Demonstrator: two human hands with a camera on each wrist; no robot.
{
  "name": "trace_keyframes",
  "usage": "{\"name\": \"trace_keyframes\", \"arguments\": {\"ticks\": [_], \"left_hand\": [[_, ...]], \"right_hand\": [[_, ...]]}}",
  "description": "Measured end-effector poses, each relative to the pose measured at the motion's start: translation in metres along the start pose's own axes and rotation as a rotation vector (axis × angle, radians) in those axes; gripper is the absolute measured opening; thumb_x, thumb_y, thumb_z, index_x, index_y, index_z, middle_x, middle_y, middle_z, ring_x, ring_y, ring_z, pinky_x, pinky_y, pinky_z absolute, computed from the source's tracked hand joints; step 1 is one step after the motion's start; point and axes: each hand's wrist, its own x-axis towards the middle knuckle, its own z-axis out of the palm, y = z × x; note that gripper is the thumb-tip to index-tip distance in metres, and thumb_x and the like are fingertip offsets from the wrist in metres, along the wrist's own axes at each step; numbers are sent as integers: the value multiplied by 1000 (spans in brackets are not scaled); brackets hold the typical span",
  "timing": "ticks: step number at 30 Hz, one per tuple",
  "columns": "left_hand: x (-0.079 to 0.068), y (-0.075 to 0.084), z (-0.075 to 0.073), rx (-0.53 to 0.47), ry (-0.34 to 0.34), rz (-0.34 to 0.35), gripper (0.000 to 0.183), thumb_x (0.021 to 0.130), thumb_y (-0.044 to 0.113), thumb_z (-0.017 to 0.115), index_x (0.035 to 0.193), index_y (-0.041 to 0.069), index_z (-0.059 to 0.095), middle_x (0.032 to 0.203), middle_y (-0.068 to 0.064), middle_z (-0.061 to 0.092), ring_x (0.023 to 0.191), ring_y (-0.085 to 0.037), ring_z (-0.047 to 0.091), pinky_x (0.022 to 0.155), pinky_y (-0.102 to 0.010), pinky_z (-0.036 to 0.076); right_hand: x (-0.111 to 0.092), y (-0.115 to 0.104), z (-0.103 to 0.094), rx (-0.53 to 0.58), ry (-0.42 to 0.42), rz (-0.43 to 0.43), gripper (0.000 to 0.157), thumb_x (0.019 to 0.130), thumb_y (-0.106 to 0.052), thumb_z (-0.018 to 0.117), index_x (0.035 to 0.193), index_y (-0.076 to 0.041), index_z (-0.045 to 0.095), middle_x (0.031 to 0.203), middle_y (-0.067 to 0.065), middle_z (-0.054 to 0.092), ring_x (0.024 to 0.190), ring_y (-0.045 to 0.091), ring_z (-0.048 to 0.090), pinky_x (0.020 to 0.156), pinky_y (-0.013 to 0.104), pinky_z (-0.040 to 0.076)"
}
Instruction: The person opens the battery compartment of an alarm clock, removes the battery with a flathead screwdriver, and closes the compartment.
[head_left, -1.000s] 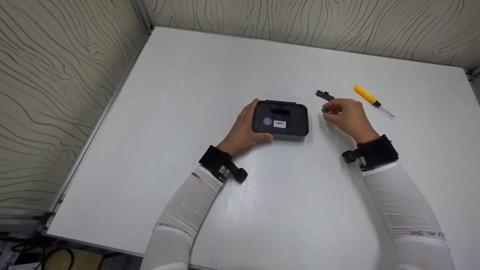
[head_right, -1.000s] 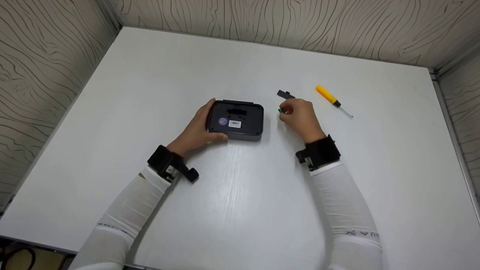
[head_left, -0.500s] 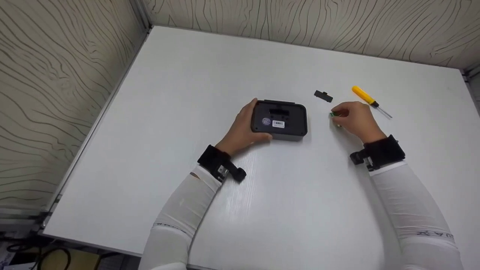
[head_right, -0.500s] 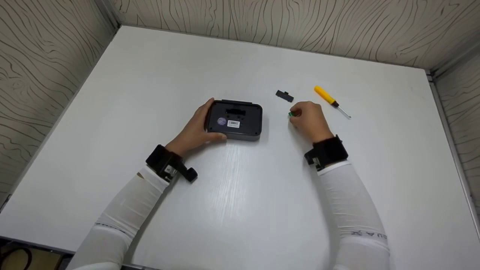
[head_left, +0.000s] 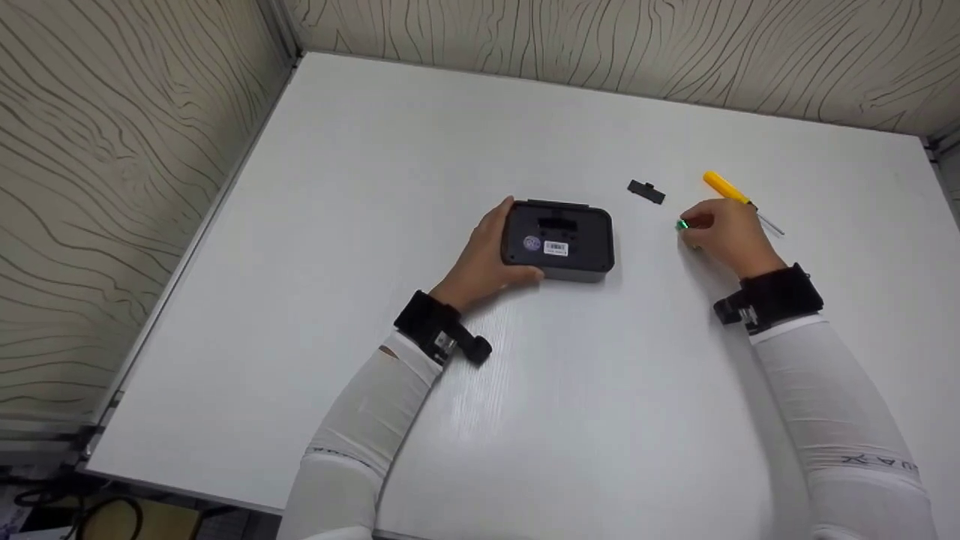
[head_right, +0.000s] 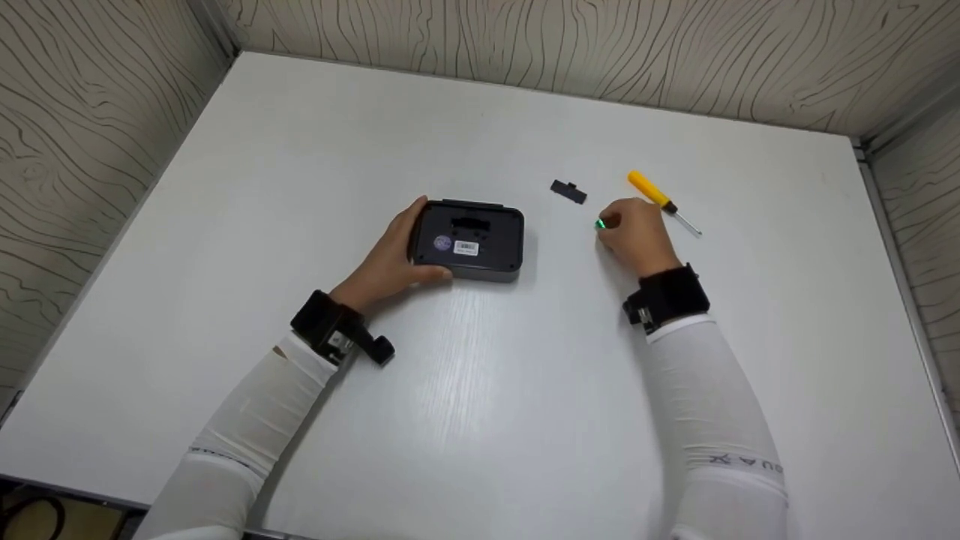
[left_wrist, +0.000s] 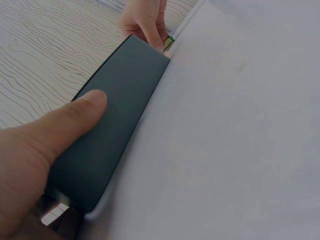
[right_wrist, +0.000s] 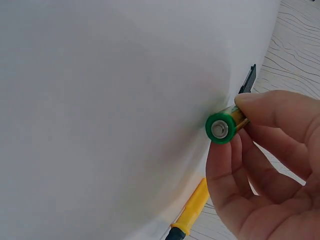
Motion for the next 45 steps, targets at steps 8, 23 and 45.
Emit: {"name": "trace_keyframes", "arguments": {"ticks": [8, 23, 45], "left_hand": [[-1, -1, -1, 10, 1, 3, 125, 75, 39, 90, 164, 14, 6, 167, -11, 17, 152, -28, 21, 122, -43, 21], [0, -2, 3, 20, 4, 31, 122, 77, 35, 90, 164, 10, 8, 166, -13, 20, 152, -27, 22, 122, -38, 21], [0, -2, 1, -1, 15, 31, 123, 75, 37, 91, 164, 12, 9, 166, -12, 20, 151, -27, 22, 122, -40, 22]], "right_hand": [[6, 9, -4, -3, 12, 62, 34, 92, -3, 68, 124, 8, 66, 116, 30, 67, 105, 37, 61, 78, 23, 48], [9, 24, -13, 19, 34, 80, 34, 92, -3, 66, 122, 11, 66, 115, 32, 64, 109, 40, 54, 65, 8, 38], [16, 25, -9, 7, 20, 106, 36, 92, -4, 63, 125, 12, 62, 117, 31, 62, 106, 40, 54, 93, 49, 47]]}}
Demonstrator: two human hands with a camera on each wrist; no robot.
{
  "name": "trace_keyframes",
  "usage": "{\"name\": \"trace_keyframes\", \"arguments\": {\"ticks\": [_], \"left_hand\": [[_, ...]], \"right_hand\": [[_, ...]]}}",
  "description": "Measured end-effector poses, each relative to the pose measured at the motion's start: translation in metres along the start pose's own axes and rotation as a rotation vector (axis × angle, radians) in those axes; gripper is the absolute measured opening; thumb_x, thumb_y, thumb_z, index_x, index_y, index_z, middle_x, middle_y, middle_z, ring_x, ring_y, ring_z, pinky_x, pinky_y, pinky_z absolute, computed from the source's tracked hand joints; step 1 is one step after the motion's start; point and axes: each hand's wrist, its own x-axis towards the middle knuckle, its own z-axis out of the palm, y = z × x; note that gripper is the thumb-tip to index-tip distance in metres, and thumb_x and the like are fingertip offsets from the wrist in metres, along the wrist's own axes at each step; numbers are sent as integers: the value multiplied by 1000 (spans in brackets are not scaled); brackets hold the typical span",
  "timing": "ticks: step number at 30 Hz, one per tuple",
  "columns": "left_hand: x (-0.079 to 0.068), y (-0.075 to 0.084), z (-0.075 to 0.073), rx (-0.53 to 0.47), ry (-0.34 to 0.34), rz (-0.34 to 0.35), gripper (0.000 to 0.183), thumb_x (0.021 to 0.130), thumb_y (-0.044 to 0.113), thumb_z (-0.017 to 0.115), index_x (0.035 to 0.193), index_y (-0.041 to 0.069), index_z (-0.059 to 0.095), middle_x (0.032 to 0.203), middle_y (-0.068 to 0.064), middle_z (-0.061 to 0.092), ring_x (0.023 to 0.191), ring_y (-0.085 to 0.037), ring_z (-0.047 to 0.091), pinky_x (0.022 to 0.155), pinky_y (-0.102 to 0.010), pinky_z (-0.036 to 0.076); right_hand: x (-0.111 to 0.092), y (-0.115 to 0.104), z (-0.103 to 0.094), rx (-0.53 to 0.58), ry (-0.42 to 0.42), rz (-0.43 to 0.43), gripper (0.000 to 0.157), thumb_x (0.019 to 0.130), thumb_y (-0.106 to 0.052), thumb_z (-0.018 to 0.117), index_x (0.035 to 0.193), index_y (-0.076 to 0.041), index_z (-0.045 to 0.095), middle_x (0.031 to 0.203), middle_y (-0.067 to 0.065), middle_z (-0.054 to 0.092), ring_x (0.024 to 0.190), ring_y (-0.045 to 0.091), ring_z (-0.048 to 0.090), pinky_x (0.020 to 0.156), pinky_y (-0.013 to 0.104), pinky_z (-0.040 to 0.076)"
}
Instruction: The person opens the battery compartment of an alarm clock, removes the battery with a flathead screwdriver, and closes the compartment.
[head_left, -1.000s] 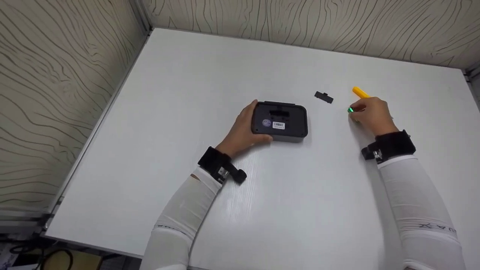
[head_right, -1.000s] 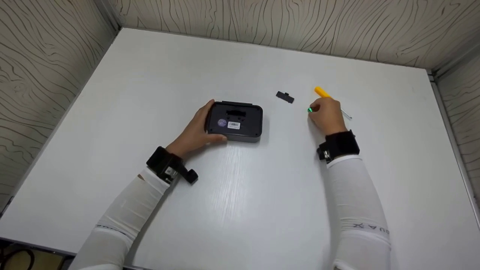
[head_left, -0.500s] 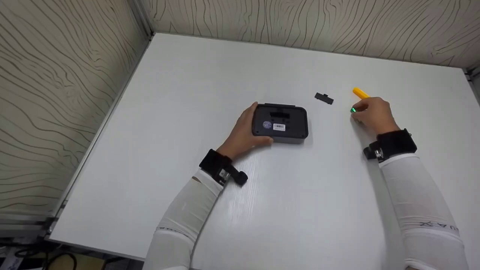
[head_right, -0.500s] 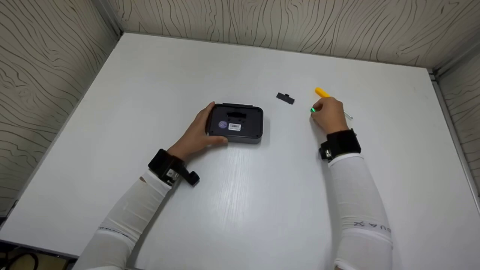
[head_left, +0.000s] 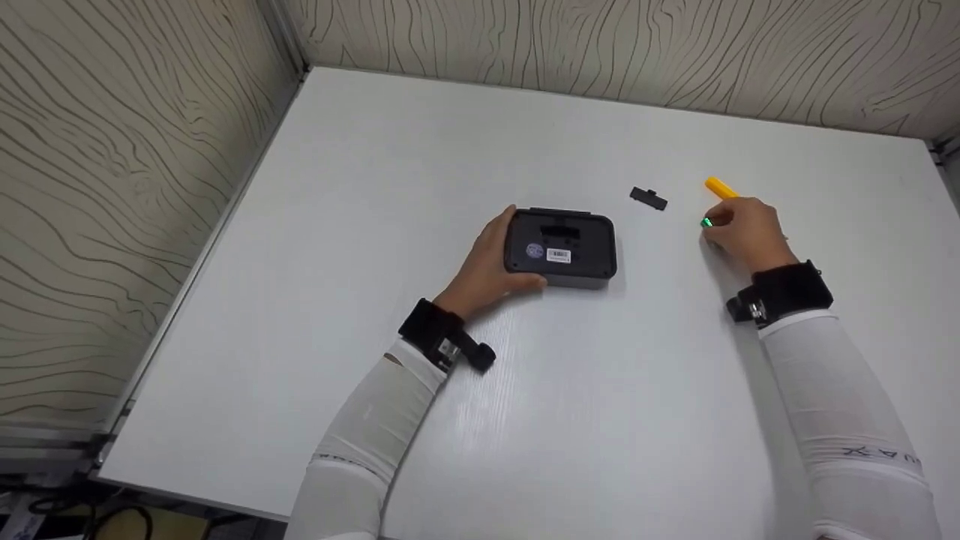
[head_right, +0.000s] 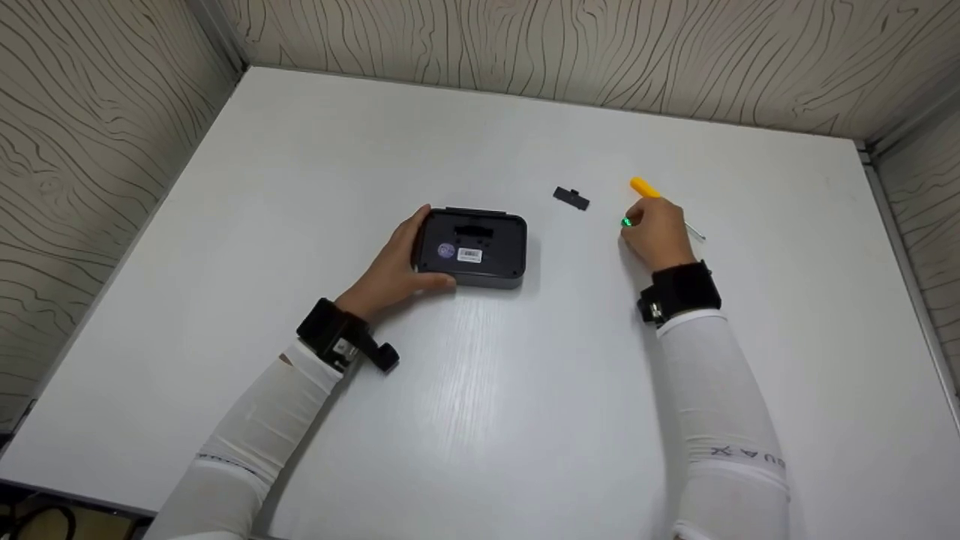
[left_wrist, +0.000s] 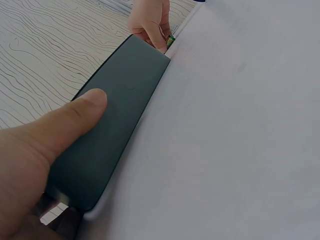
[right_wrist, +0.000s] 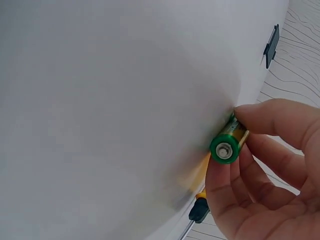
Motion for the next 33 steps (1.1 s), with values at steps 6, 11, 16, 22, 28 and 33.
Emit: {"name": "trace_keyframes", "arguments": {"ticks": [6, 11, 16, 22, 28, 33], "left_hand": [[1, -2, -1, 9, -10, 8, 122, 78, 39, 89, 164, 10, 8, 166, -13, 20, 151, -27, 23, 122, -39, 23], [2, -2, -1, 9, -12, 10, 122, 77, 37, 90, 163, 10, 8, 166, -14, 20, 151, -28, 24, 122, -38, 23], [2, -3, 0, 12, -3, 11, 122, 77, 36, 90, 163, 9, 9, 165, -14, 21, 150, -28, 25, 121, -38, 23], [1, 0, -1, 18, -8, 12, 122, 77, 36, 90, 164, 10, 8, 166, -14, 21, 151, -28, 24, 122, -38, 22], [1, 1, 0, 12, -3, 17, 122, 77, 35, 90, 163, 10, 9, 166, -14, 21, 150, -28, 24, 122, -38, 22], [2, -1, 1, 9, -3, 8, 121, 77, 37, 90, 164, 12, 9, 166, -13, 21, 151, -27, 24, 122, -38, 22]], "right_hand": [[-1, -2, 2, -5, 1, -2, 36, 92, -4, 61, 124, 12, 61, 115, 30, 61, 105, 40, 53, 95, 52, 45], [-2, -4, 2, -2, -8, 16, 37, 93, -4, 61, 126, 12, 59, 116, 30, 60, 105, 40, 52, 95, 52, 45], [-2, -5, 2, 1, -16, 36, 37, 93, -5, 60, 127, 11, 58, 117, 29, 59, 105, 39, 52, 93, 50, 46], [-2, -4, 2, -8, -14, 41, 38, 93, -6, 61, 127, 11, 58, 117, 30, 59, 104, 40, 52, 92, 51, 46], [-2, -4, 1, -17, -18, 38, 37, 93, -8, 63, 126, 10, 60, 115, 27, 61, 99, 35, 56, 83, 39, 49], [-1, -4, 0, -18, -24, 30, 39, 93, -8, 62, 126, 11, 59, 116, 28, 61, 101, 37, 56, 86, 42, 48]]}}
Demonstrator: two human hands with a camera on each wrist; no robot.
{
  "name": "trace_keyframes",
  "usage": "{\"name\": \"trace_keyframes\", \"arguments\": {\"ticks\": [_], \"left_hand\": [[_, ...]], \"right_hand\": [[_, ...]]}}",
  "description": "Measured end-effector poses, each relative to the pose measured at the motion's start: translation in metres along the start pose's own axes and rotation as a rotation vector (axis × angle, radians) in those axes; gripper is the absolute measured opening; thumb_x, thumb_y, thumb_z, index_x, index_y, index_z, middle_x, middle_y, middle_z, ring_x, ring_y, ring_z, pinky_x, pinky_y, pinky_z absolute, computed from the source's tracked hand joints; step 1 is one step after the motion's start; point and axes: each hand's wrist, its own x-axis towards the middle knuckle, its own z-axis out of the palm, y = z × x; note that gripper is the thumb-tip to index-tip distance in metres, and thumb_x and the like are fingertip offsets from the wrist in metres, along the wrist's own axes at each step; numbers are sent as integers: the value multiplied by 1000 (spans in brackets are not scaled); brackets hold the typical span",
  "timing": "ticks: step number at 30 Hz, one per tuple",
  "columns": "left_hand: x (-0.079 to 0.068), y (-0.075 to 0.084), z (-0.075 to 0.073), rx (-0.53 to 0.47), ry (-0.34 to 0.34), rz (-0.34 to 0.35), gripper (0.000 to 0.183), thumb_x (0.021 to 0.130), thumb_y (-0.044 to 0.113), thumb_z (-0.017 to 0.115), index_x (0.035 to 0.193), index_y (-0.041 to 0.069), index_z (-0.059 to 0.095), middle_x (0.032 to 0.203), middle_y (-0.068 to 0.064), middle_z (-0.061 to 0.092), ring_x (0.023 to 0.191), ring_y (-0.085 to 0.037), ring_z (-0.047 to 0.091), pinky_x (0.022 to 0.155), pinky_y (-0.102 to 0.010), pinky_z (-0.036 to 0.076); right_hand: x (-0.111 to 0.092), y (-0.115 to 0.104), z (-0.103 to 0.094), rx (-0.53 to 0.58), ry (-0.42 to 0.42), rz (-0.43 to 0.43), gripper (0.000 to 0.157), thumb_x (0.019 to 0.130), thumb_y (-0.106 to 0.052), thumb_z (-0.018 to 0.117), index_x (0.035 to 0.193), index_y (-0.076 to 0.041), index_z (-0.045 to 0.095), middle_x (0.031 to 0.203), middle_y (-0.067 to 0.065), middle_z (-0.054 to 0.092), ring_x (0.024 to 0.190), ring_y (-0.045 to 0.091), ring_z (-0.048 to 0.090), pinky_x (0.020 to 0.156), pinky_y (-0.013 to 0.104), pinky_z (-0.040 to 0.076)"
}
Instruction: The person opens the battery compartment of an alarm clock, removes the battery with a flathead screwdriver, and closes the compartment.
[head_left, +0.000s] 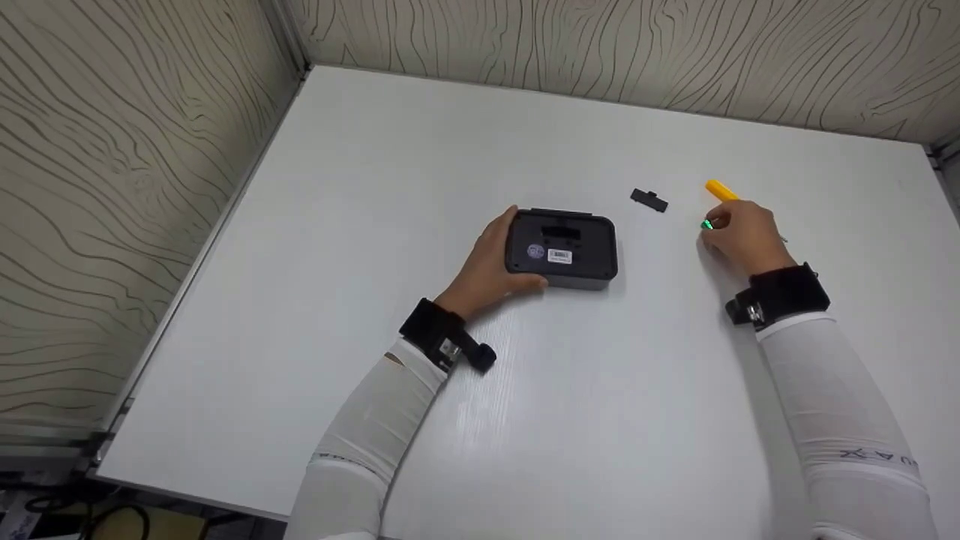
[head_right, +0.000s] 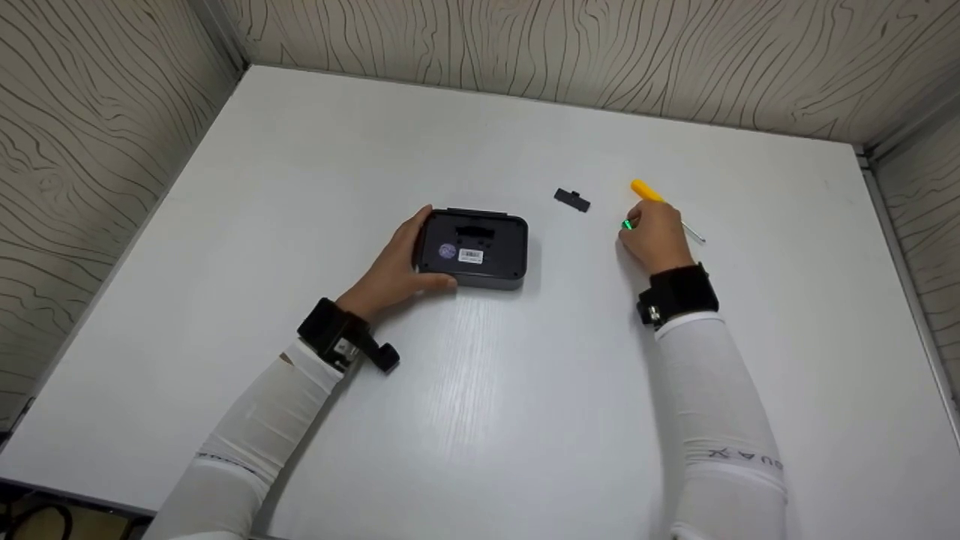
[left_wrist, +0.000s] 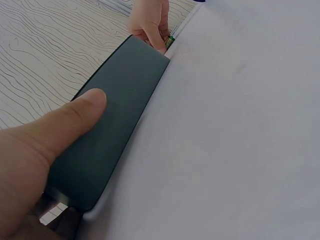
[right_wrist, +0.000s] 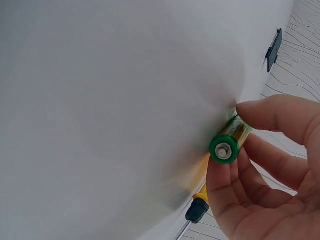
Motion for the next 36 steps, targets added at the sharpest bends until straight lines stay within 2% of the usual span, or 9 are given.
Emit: {"name": "trace_keyframes", "arguments": {"ticks": [4, 14, 21, 24, 30, 36], "left_hand": [[1, -1, 0, 11, 4, 7, 121, 76, 37, 90, 163, 10, 10, 166, -13, 22, 150, -27, 25, 122, -38, 23], [0, -1, 0, 11, 5, 7, 120, 76, 35, 90, 163, 9, 11, 165, -14, 24, 150, -27, 26, 122, -38, 23], [0, 2, 0, 10, 8, 3, 120, 76, 34, 91, 163, 9, 11, 165, -14, 24, 150, -27, 26, 122, -38, 23], [1, 3, 0, 8, 9, 5, 120, 76, 34, 90, 163, 9, 11, 165, -14, 23, 150, -27, 26, 122, -37, 22], [0, 2, 1, -1, 2, 4, 121, 76, 35, 90, 163, 10, 10, 166, -13, 22, 150, -27, 25, 122, -38, 23], [0, 1, 0, -3, 8, 11, 122, 75, 37, 91, 163, 10, 11, 165, -14, 22, 150, -28, 25, 121, -40, 24]], "right_hand": [[-1, -1, 0, -3, -3, -3, 40, 94, -8, 61, 127, 12, 58, 117, 30, 60, 104, 39, 55, 90, 48, 47], [3, -3, 3, -22, 6, -29, 36, 93, -5, 60, 124, 14, 58, 112, 30, 59, 98, 40, 54, 88, 50, 47], [6, -11, 0, -53, -6, -40, 38, 91, -1, 59, 125, 16, 56, 114, 34, 59, 102, 44, 54, 92, 55, 46], [8, -15, 0, -73, -3, -46, 42, 89, -1, 59, 126, 18, 55, 118, 37, 54, 107, 47, 50, 96, 59, 43], [9, -28, 2, -99, 30, -67, 52, 87, -5, 62, 131, 19, 50, 134, 47, 34, 124, 56, 36, 106, 65, 34], [14, -44, 4, -78, 29, -126, 56, 91, -9, 67, 136, 16, 47, 141, 46, 30, 132, 56, 33, 111, 64, 29]]}}
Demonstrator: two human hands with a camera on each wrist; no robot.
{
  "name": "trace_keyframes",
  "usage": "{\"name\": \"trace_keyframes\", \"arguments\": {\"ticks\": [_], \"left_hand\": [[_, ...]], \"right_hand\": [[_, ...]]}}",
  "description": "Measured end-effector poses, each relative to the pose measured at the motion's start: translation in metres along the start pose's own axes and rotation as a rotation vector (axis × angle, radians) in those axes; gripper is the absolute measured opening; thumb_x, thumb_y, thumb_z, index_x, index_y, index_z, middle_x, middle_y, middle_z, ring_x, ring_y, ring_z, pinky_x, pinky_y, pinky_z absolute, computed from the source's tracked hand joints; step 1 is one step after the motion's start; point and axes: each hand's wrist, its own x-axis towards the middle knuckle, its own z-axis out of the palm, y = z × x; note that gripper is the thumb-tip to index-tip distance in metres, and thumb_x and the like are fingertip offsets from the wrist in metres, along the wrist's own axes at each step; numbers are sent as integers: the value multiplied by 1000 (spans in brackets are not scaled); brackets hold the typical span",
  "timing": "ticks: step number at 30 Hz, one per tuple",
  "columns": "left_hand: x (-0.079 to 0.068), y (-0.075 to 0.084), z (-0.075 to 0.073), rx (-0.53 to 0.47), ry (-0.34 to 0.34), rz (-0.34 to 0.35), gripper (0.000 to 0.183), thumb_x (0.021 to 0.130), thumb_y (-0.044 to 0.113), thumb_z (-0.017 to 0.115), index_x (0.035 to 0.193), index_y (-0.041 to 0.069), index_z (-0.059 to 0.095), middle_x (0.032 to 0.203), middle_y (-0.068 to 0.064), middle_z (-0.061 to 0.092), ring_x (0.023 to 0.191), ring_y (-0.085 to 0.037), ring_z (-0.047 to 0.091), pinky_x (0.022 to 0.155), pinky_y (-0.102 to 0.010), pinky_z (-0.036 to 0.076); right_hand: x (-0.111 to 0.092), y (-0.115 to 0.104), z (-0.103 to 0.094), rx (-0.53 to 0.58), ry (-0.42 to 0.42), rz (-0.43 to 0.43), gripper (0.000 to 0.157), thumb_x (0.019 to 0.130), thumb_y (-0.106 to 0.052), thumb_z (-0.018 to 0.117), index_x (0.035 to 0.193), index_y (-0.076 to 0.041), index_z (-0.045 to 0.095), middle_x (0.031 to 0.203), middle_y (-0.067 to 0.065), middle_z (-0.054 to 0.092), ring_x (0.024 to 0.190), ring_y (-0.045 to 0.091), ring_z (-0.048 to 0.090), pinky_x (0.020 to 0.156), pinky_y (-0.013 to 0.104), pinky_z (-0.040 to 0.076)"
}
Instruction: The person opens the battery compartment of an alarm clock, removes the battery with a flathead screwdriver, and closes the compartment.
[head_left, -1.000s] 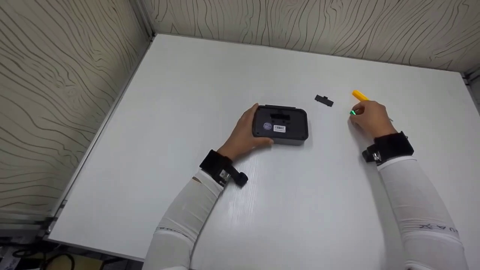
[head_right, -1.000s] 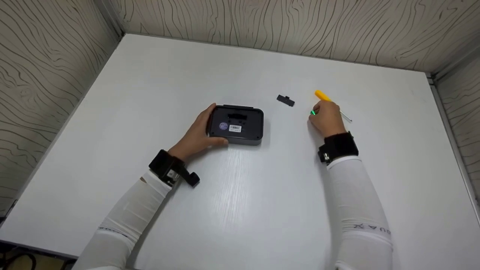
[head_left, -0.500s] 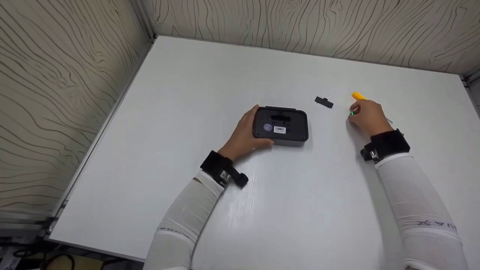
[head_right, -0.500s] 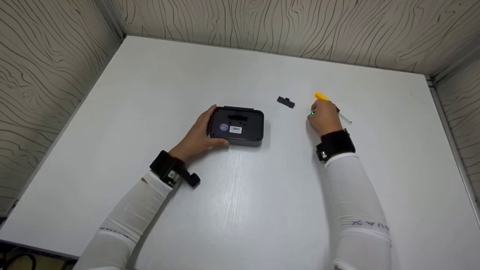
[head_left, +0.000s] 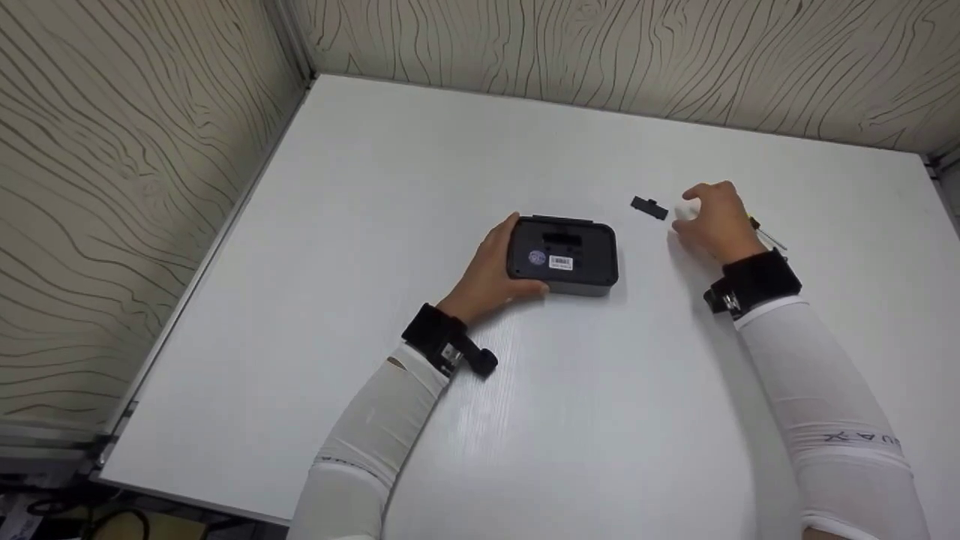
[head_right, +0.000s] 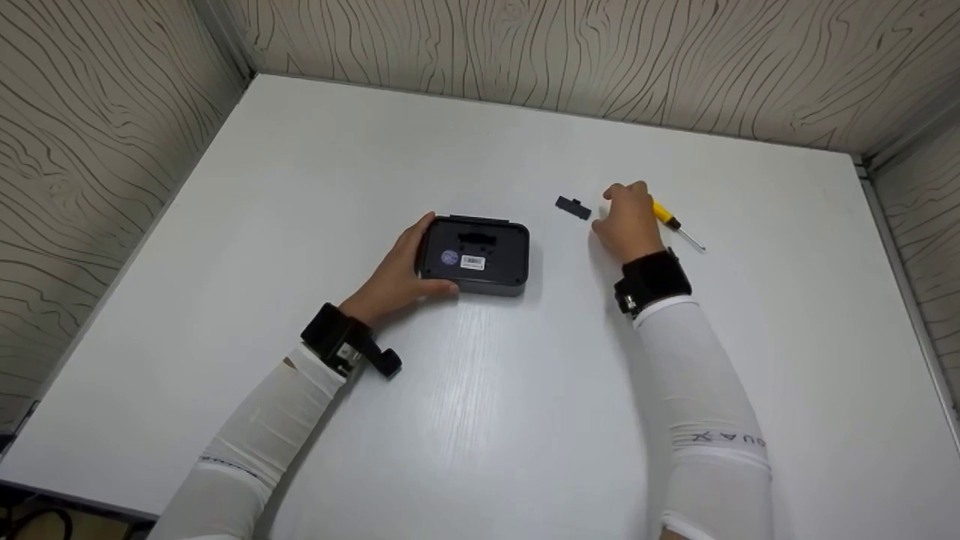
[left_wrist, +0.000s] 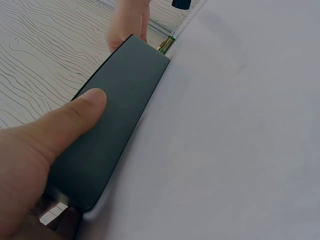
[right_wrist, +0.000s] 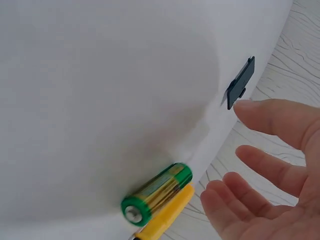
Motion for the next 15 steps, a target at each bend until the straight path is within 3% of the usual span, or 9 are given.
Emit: {"name": "trace_keyframes", "arguments": {"ticks": [5, 15], "left_hand": [[-1, 0, -1, -17, 11, -7, 122, 74, 37, 91, 163, 10, 12, 165, -12, 23, 149, -27, 27, 121, -40, 24], [1, 0, 1, 14, -1, -4, 121, 76, 34, 90, 163, 11, 10, 166, -13, 22, 150, -27, 25, 122, -39, 22]], "right_hand": [[10, -12, 2, -18, -27, -43, 56, 89, -4, 67, 137, 16, 48, 140, 44, 37, 133, 56, 33, 116, 61, 25], [22, -20, 4, -50, -42, -71, 54, 87, -1, 66, 135, 17, 50, 131, 42, 46, 125, 54, 40, 113, 61, 29]]}}
